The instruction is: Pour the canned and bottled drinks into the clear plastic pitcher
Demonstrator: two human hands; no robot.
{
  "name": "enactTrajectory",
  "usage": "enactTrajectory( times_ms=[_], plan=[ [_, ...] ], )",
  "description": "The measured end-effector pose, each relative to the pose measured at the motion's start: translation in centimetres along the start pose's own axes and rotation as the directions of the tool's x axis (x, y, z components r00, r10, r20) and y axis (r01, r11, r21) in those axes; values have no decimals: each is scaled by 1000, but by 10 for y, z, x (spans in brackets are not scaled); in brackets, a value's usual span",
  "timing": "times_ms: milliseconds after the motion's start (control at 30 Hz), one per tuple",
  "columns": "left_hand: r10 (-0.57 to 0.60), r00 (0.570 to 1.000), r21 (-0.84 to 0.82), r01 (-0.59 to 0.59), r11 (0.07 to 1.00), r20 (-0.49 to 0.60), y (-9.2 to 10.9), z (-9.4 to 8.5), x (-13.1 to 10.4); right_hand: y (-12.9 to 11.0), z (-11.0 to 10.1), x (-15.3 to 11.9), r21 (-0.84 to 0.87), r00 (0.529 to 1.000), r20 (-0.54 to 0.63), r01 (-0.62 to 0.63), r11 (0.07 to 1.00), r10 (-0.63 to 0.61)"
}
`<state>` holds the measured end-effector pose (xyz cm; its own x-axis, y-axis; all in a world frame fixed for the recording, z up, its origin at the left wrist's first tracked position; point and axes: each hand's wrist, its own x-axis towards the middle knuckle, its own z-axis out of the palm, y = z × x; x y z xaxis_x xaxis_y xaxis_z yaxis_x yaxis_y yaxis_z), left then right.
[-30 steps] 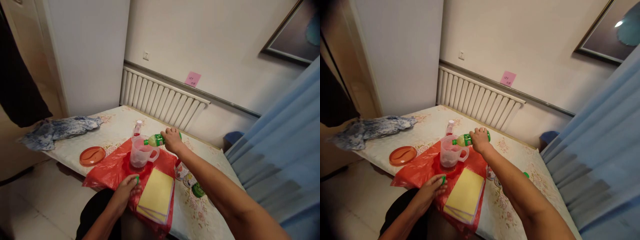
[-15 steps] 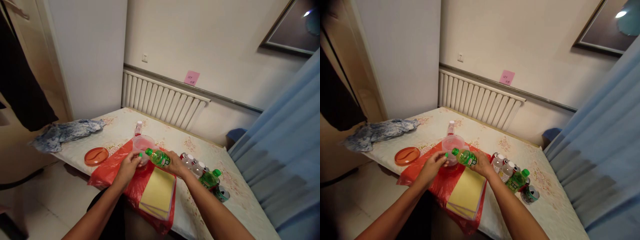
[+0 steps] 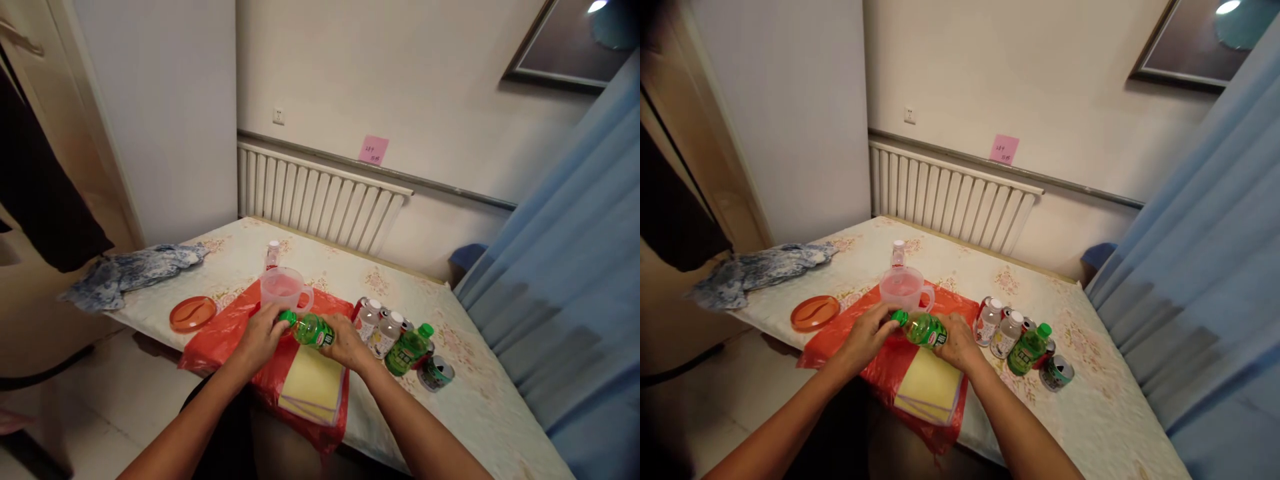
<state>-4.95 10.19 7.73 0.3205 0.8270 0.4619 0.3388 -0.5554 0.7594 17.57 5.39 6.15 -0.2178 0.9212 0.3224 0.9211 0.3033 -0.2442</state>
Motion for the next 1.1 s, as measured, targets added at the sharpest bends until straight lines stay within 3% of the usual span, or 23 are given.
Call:
enactTrajectory(
  times_ms=[167, 367, 467, 600, 733, 833, 967, 1100],
  plan=[
    [5, 996, 36, -8, 999, 88, 3, -3, 0, -8, 2, -9, 175, 998, 17, -65, 982, 63],
    [8, 992, 21, -11, 1000, 128, 10, -11, -11, -35, 14, -21, 349, 994, -10, -101, 931, 112],
    [-4, 986, 63, -7, 998, 166, 13, -30, -13, -47, 30, -25, 425, 989, -38, -116, 898, 146],
    [2, 986, 189, -33, 981, 164, 1, -74, -3, -44, 56, -38, 492, 968, -67, -180, 852, 243],
    [4, 988, 458, -76, 886, 157, -29, -117, 24, -21, 83, -63, 536, 938, -52, -264, 802, 344],
    [-33, 983, 630, -90, 771, 182, -54, -136, 57, -3, 99, -87, 531, 897, 11, -379, 757, 442],
    [-137, 977, 776, -42, 629, 164, -84, -134, 107, 11, 114, -115, 520, 830, 152, -528, 671, 536],
    [-165, 977, 788, -5, 616, 135, -112, -110, 151, 23, 131, -136, 505, 793, 230, -593, 627, 565]
  ],
)
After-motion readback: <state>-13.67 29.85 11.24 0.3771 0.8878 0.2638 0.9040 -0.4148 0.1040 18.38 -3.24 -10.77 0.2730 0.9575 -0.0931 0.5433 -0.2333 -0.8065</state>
